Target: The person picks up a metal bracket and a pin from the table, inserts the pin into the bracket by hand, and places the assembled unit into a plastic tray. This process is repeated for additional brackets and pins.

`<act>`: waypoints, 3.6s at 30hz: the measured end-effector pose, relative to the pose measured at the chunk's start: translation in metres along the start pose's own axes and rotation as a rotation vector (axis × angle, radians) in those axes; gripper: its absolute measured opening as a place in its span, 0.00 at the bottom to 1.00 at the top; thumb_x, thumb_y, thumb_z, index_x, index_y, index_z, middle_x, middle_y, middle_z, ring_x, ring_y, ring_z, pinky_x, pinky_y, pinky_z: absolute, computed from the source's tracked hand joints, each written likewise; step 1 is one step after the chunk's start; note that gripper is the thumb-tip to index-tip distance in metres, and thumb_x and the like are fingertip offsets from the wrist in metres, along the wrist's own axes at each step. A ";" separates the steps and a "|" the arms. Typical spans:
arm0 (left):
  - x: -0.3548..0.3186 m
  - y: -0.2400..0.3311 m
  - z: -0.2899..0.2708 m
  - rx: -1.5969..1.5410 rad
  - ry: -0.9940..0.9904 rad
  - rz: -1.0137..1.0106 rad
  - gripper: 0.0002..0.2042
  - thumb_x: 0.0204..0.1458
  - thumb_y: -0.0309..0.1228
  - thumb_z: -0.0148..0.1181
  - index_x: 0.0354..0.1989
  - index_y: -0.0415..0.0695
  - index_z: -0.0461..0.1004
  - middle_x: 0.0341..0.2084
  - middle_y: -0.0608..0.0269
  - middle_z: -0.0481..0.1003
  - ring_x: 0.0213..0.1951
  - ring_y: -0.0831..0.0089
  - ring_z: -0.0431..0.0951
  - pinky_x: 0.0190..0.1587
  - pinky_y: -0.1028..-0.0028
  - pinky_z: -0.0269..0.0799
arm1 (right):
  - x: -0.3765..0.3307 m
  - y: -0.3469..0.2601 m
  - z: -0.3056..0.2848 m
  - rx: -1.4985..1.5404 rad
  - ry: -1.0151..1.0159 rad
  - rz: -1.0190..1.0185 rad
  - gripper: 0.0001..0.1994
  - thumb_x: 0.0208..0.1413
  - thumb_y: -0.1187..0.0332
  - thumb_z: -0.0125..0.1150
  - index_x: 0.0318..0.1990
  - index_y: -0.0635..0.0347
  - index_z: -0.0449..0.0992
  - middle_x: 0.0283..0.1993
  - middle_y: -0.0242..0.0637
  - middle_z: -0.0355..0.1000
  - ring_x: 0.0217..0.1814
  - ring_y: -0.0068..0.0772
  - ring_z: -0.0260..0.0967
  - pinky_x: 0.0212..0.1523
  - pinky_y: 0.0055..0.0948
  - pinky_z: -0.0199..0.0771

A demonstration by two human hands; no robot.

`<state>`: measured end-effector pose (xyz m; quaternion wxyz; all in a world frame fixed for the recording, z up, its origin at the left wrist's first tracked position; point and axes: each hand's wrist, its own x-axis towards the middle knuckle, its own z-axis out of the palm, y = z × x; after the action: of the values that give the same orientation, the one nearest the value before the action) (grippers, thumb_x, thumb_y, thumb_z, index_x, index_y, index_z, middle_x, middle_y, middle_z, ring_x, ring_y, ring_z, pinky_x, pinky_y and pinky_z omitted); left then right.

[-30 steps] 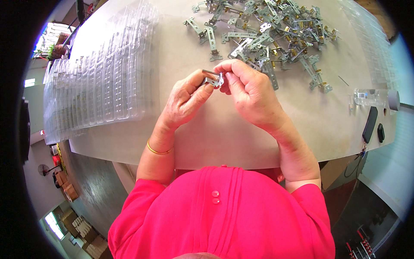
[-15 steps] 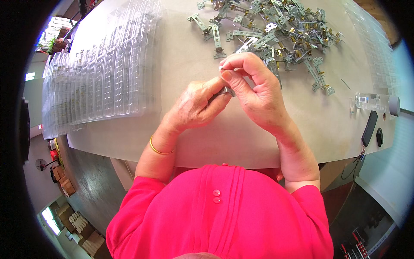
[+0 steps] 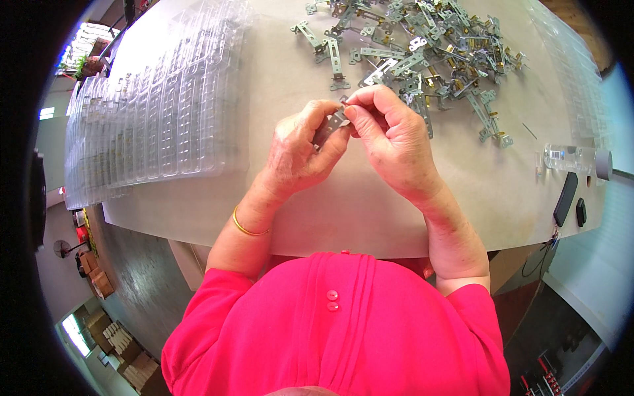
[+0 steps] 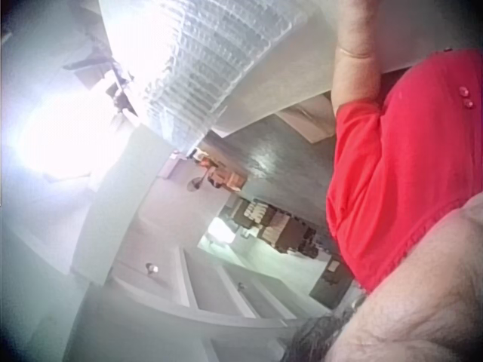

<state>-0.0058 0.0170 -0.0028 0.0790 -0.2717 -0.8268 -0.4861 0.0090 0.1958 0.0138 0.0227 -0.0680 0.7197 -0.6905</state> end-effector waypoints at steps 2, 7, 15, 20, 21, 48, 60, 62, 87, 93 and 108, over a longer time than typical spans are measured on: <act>0.002 0.003 -0.003 -0.055 -0.025 -0.029 0.11 0.55 0.25 0.61 0.46 0.36 0.74 0.25 0.60 0.77 0.24 0.77 0.75 0.29 0.75 0.71 | 0.001 0.000 -0.001 0.007 0.027 0.000 0.03 0.67 0.74 0.57 0.45 0.61 0.74 0.37 0.28 0.74 0.40 0.16 0.72 0.42 0.21 0.77; 0.000 -0.007 -0.010 -0.656 -0.187 -0.265 0.25 0.59 0.31 0.55 0.64 0.36 0.64 0.43 0.52 0.78 0.39 0.70 0.79 0.47 0.68 0.73 | 0.005 -0.003 -0.001 0.063 0.107 -0.010 0.03 0.67 0.73 0.57 0.45 0.61 0.74 0.37 0.28 0.74 0.38 0.17 0.72 0.40 0.20 0.76; 0.003 -0.002 -0.015 -1.075 -0.365 -0.433 0.33 0.61 0.31 0.57 0.74 0.42 0.53 0.47 0.43 0.78 0.35 0.68 0.81 0.43 0.72 0.73 | 0.004 -0.002 -0.003 0.034 0.149 -0.104 0.05 0.66 0.72 0.59 0.46 0.60 0.75 0.37 0.25 0.73 0.34 0.13 0.67 0.37 0.16 0.70; -0.001 -0.011 -0.012 -1.118 -0.276 -0.367 0.33 0.63 0.30 0.57 0.75 0.46 0.50 0.49 0.40 0.77 0.36 0.65 0.81 0.43 0.69 0.75 | 0.005 -0.003 -0.006 -0.084 0.192 -0.245 0.05 0.65 0.74 0.61 0.46 0.60 0.77 0.32 0.22 0.71 0.31 0.12 0.62 0.33 0.16 0.66; -0.001 -0.012 -0.010 -1.147 -0.231 -0.346 0.33 0.63 0.29 0.57 0.75 0.46 0.50 0.48 0.42 0.76 0.38 0.64 0.81 0.44 0.68 0.75 | 0.004 -0.004 -0.007 -0.163 0.166 -0.257 0.06 0.64 0.75 0.61 0.46 0.60 0.77 0.30 0.22 0.72 0.30 0.12 0.62 0.31 0.16 0.65; -0.001 -0.017 -0.005 -0.901 -0.131 -0.336 0.36 0.60 0.19 0.60 0.74 0.46 0.50 0.54 0.58 0.67 0.42 0.75 0.74 0.45 0.74 0.74 | 0.000 -0.010 -0.006 -0.658 0.007 -0.440 0.06 0.55 0.77 0.65 0.39 0.59 0.76 0.34 0.42 0.77 0.33 0.47 0.76 0.32 0.37 0.75; 0.004 -0.014 -0.007 -0.871 -0.086 -0.353 0.32 0.60 0.16 0.55 0.73 0.47 0.53 0.49 0.65 0.63 0.42 0.79 0.70 0.45 0.75 0.75 | 0.003 -0.016 -0.005 -0.617 -0.059 -0.330 0.04 0.58 0.76 0.63 0.38 0.58 0.75 0.30 0.45 0.72 0.28 0.48 0.73 0.30 0.37 0.71; 0.003 -0.017 -0.002 -0.868 -0.085 -0.347 0.31 0.62 0.18 0.54 0.73 0.49 0.54 0.48 0.65 0.62 0.42 0.79 0.70 0.45 0.75 0.74 | 0.001 -0.018 -0.007 -0.629 -0.012 -0.228 0.02 0.61 0.75 0.61 0.39 0.58 0.75 0.27 0.39 0.73 0.26 0.35 0.72 0.28 0.31 0.69; -0.003 -0.016 0.009 -0.624 -0.016 -0.087 0.24 0.62 0.21 0.56 0.67 0.42 0.61 0.33 0.66 0.71 0.39 0.77 0.73 0.45 0.72 0.71 | -0.002 0.011 0.008 0.173 0.076 -0.103 0.06 0.67 0.70 0.58 0.46 0.59 0.76 0.47 0.33 0.75 0.42 0.23 0.71 0.44 0.25 0.72; -0.003 -0.011 0.013 -0.273 0.185 0.044 0.20 0.54 0.20 0.62 0.55 0.38 0.67 0.31 0.60 0.74 0.33 0.68 0.78 0.36 0.68 0.75 | -0.002 0.015 0.009 0.119 0.121 -0.116 0.05 0.67 0.72 0.58 0.46 0.60 0.76 0.49 0.33 0.74 0.46 0.24 0.72 0.49 0.27 0.74; -0.004 0.002 0.011 0.016 0.395 0.026 0.12 0.52 0.22 0.65 0.43 0.39 0.71 0.26 0.53 0.77 0.28 0.58 0.81 0.32 0.66 0.76 | -0.005 0.010 0.016 0.187 0.129 -0.138 0.05 0.68 0.72 0.56 0.46 0.61 0.75 0.52 0.36 0.72 0.47 0.25 0.73 0.46 0.28 0.78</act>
<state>0.0002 0.0254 -0.0089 0.2484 -0.1811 -0.7955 -0.5222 0.0157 0.1807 0.0027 -0.0653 -0.0704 0.6459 -0.7574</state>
